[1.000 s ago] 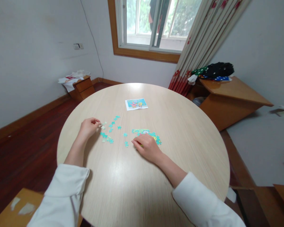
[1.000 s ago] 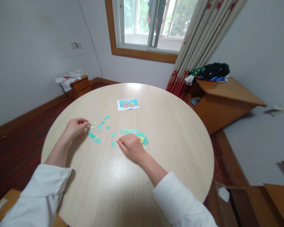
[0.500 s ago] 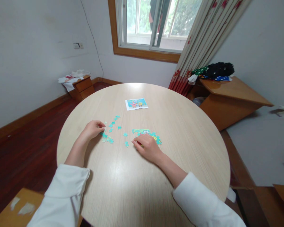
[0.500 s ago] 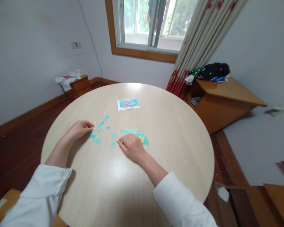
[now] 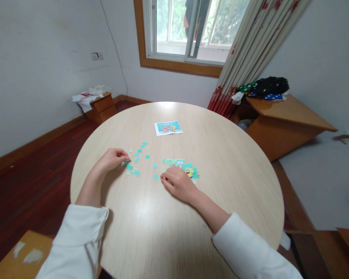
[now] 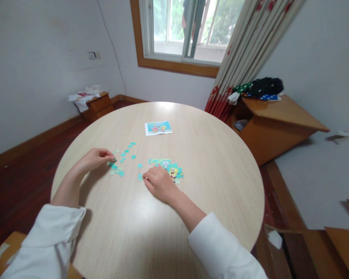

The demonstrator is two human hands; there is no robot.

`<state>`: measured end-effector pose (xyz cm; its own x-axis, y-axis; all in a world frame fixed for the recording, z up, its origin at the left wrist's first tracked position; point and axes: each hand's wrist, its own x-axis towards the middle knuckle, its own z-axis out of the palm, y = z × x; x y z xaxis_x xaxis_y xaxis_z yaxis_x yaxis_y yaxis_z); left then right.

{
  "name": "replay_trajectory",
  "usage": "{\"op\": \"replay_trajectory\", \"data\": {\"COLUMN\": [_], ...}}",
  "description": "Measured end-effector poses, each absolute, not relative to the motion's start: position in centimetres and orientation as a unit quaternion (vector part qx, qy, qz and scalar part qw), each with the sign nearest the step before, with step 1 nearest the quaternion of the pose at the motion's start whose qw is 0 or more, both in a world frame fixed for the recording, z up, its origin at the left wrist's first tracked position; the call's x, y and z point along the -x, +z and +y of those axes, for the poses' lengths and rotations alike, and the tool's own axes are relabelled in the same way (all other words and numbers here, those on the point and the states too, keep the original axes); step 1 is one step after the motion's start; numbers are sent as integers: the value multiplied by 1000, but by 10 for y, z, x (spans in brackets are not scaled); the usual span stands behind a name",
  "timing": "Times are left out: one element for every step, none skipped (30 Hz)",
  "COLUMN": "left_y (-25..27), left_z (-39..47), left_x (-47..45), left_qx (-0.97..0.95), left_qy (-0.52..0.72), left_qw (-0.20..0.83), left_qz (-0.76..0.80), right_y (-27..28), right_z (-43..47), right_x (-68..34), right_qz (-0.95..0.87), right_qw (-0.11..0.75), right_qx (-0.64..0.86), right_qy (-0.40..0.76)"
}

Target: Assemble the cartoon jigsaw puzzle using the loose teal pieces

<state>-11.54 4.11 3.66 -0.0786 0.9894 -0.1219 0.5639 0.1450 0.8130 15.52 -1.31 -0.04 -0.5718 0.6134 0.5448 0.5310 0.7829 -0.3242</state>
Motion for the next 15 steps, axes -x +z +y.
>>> {"op": "replay_trajectory", "data": {"left_y": [39,41,44,46,47,48,48,48,47,46,45,44,42,41,41], "left_z": [39,37,35,33,32,31,31,31,31,32,33,34,34,35,36], "left_x": [116,116,115,115,113,112,111,110,110,110,111,112,113,115,116], "left_qx": [-592,-605,-619,-635,-651,-665,-677,-688,-696,-702,-707,-711,-714,-715,-716], "left_qy": [283,267,254,239,223,205,187,170,158,148,141,136,133,131,131], "left_qw": [370,382,390,395,397,395,389,380,368,358,349,341,333,325,318], "left_qz": [658,646,633,620,608,600,596,595,596,598,599,600,602,604,607], "right_y": [-1,-2,-3,-4,-4,-4,-4,-4,-4,-3,-3,-3,-3,-4,-4], "right_z": [-12,-11,-11,-10,-9,-9,-9,-9,-10,-10,-10,-10,-10,-11,-11], "right_x": [-156,-156,-157,-157,-157,-157,-157,-157,-157,-157,-157,-157,-157,-157,-157], "right_qz": [-884,-883,-883,-883,-883,-883,-883,-883,-883,-883,-883,-883,-882,-882,-882], "right_qw": [332,333,333,334,334,335,336,337,339,340,341,342,342,342,341], "right_qx": [324,324,324,324,324,324,323,321,320,318,317,317,318,318,319], "right_qy": [62,62,61,60,58,57,56,57,57,58,59,60,60,60,61]}}
